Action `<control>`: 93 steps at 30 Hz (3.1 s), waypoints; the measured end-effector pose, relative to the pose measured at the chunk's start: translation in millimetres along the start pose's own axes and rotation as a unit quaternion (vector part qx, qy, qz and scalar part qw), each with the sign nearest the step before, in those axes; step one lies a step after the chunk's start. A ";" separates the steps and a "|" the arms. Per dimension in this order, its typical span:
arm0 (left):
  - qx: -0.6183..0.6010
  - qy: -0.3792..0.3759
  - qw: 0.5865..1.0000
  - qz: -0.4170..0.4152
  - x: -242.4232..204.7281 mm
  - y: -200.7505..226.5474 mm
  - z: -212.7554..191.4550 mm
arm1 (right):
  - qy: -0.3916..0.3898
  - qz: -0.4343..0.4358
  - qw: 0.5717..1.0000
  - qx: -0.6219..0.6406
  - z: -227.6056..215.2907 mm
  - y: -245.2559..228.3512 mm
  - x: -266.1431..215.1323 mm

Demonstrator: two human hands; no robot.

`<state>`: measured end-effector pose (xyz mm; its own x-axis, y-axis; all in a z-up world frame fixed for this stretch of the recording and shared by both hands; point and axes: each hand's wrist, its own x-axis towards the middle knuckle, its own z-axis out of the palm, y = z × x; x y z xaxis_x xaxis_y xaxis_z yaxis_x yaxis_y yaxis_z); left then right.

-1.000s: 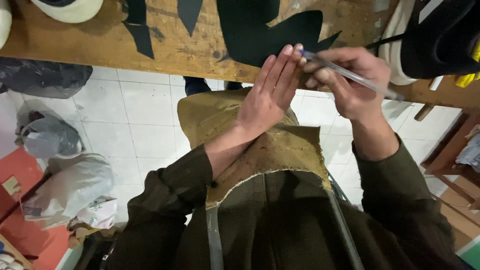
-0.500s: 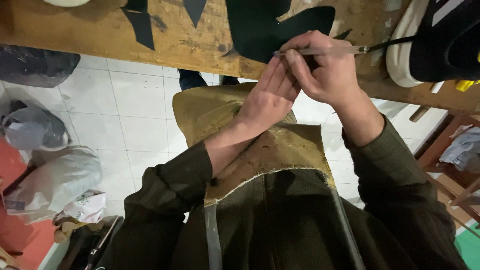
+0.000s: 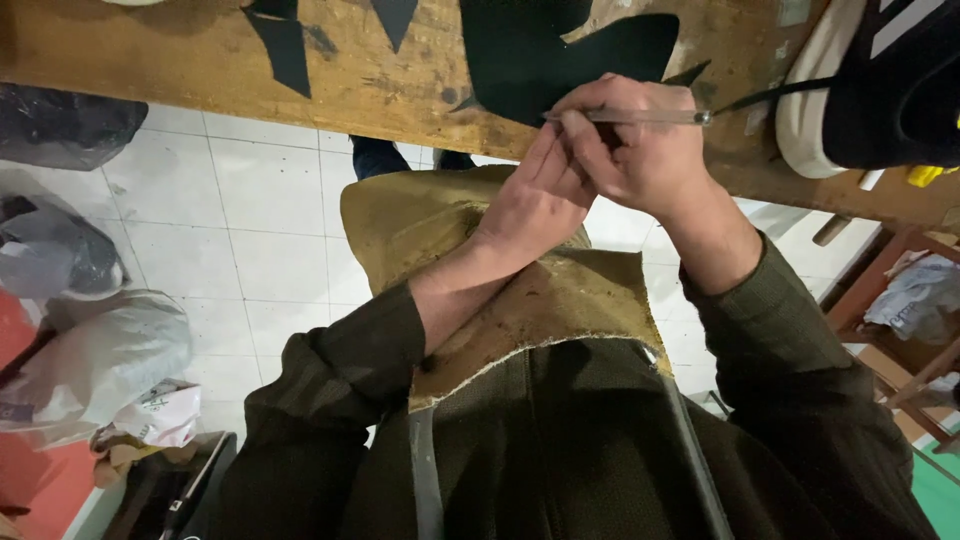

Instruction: The person traces a pattern onto a piece of black fabric using a pen and then cuts the fabric with scissors. The person repeats this process with another piece of fabric.

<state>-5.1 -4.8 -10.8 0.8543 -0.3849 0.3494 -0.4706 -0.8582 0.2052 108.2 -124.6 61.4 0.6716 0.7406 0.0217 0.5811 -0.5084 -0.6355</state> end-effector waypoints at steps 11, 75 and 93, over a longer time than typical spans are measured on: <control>-0.035 -0.016 0.999 0.000 2.0 -1.5 3.9 | 0.018 -0.016 0.999 -0.022 0.3 5.2 0.4; -0.089 -0.015 0.996 0.001 19.3 -11.6 -22.1 | 0.110 -0.039 0.993 -0.005 -9.6 20.7 -0.2; -0.042 -0.115 0.992 0.017 23.3 -9.4 -25.1 | 0.093 -0.009 0.993 -0.079 -11.6 30.4 -13.3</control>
<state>13.7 2.9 18.4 0.8604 -0.4896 0.1416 -0.5092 -0.8151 0.2763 122.3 -155.0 50.8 0.7257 0.6631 0.1833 0.6480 -0.5694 -0.5058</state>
